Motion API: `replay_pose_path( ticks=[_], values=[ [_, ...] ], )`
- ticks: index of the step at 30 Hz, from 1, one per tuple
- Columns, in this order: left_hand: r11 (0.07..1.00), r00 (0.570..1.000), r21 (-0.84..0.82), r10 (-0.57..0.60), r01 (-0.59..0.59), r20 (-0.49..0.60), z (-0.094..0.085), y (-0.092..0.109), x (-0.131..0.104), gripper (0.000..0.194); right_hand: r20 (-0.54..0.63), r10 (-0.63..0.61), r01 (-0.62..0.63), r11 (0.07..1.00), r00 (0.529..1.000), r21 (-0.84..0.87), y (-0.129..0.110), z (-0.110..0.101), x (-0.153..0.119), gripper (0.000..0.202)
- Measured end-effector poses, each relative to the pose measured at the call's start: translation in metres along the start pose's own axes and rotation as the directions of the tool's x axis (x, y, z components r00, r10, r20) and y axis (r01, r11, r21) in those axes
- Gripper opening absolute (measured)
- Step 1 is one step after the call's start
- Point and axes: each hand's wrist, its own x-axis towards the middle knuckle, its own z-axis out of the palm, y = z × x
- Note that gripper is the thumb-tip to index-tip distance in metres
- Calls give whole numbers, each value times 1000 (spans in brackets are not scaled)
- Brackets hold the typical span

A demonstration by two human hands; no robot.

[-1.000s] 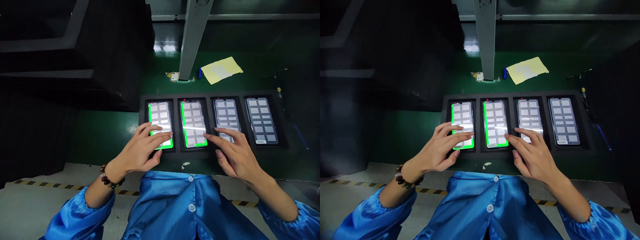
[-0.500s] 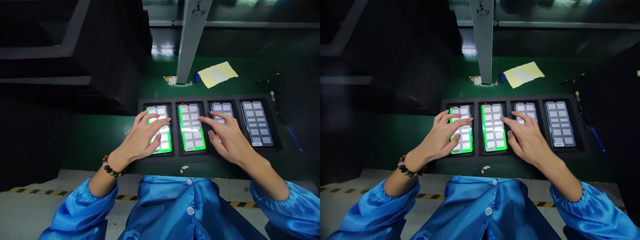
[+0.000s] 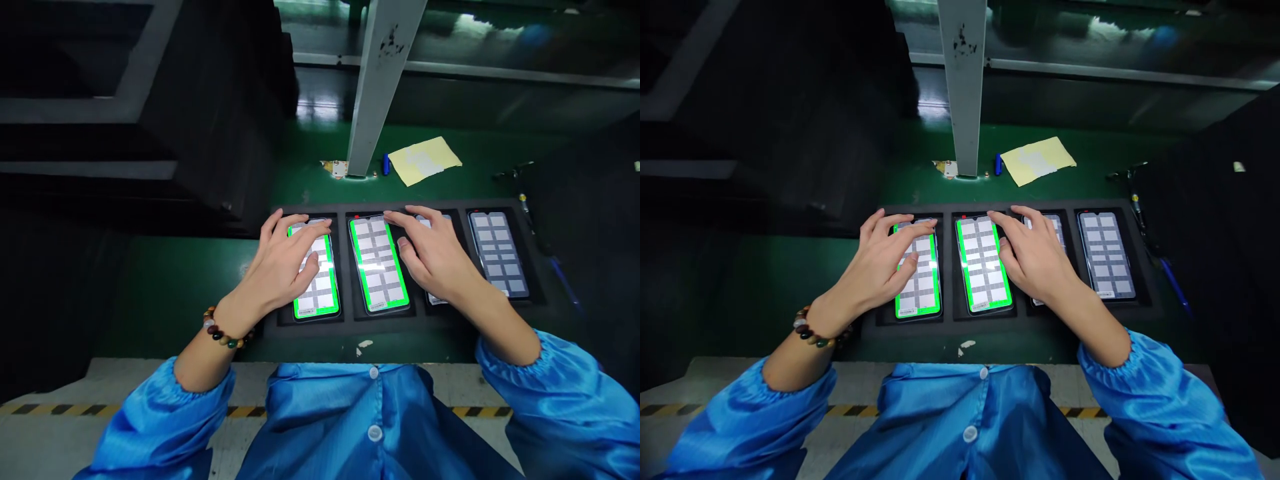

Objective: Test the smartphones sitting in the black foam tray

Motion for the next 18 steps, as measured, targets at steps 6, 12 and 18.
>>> replay_pose_path(
  ticks=[6, 12, 18],
  values=[
    [999, 996, 19, -49, 51, -81, 4, 5, -1, 46, -31, -28, 27, 999, 999, -23, -10, 4, 5, 52],
    [973, 939, 112, -161, 203, -305, 10, 9, -9, 39, -56, -60, 60, 998, 997, -12, -36, 18, 15, 50],
    [937, 895, 212, -170, 276, -413, 8, 11, -16, 25, -23, -94, 95, 995, 995, 23, -50, 26, 22, 50]
  ],
)
